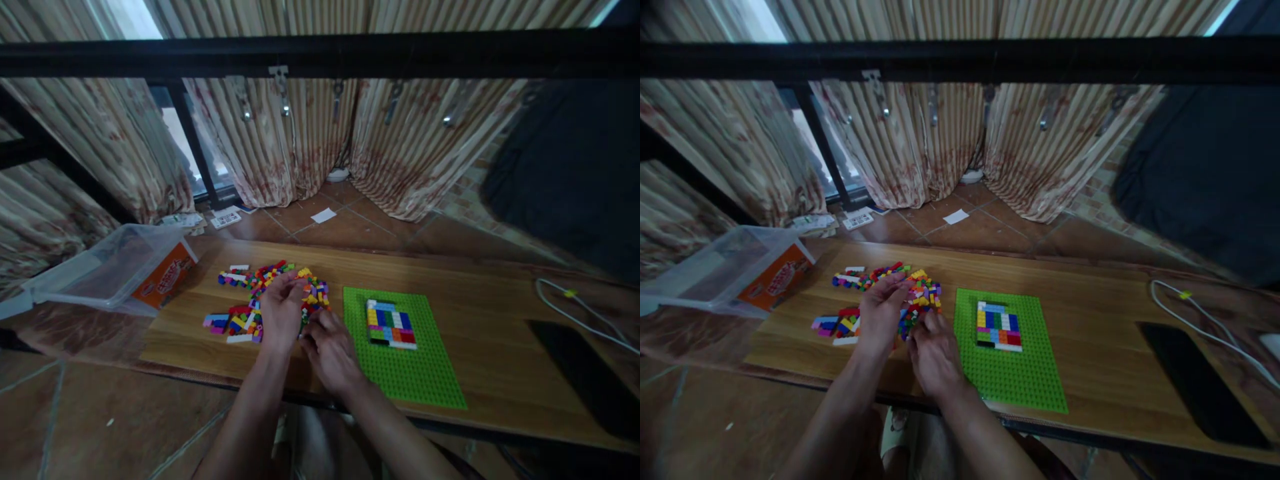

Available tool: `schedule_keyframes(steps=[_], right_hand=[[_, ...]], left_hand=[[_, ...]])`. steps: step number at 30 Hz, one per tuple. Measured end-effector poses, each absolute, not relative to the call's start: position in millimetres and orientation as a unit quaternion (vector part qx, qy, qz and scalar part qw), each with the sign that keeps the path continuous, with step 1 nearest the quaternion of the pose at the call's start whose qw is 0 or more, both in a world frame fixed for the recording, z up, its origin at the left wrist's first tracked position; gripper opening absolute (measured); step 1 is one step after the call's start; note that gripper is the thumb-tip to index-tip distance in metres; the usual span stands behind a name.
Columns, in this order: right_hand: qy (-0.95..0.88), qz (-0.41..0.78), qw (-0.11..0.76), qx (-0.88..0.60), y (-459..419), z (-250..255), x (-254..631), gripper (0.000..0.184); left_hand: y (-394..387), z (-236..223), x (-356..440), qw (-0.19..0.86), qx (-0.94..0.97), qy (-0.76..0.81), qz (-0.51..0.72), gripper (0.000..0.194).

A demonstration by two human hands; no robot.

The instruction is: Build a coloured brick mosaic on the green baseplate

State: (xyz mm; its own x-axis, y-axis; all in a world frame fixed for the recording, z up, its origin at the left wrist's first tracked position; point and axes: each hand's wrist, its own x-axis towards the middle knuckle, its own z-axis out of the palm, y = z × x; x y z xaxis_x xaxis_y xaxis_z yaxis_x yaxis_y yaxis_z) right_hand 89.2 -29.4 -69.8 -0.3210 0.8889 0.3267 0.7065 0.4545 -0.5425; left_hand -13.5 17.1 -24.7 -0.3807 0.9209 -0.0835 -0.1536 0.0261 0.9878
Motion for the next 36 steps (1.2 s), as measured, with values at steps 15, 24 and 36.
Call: schedule_keyframes(steps=[15, 24, 36], right_hand=[[-0.613, 0.233, 0.476, -0.586, -8.6, -46.0, 192.9, 0.017], [-0.633, 0.204, 0.393, -0.636, -2.1, -53.4, 210.4, 0.022], [-0.644, 0.177, 0.376, -0.642, 1.9, -58.2, 207.1, 0.017]], left_hand=[[8.3, -41.8, 26.9, 0.414, 0.549, 0.542, 0.483, 0.024], [-1.0, -47.1, 64.1, 0.372, 0.662, 0.562, 0.329, 0.052], [-4.7, -43.9, 73.0, 0.384, 0.661, 0.568, 0.306, 0.054]])
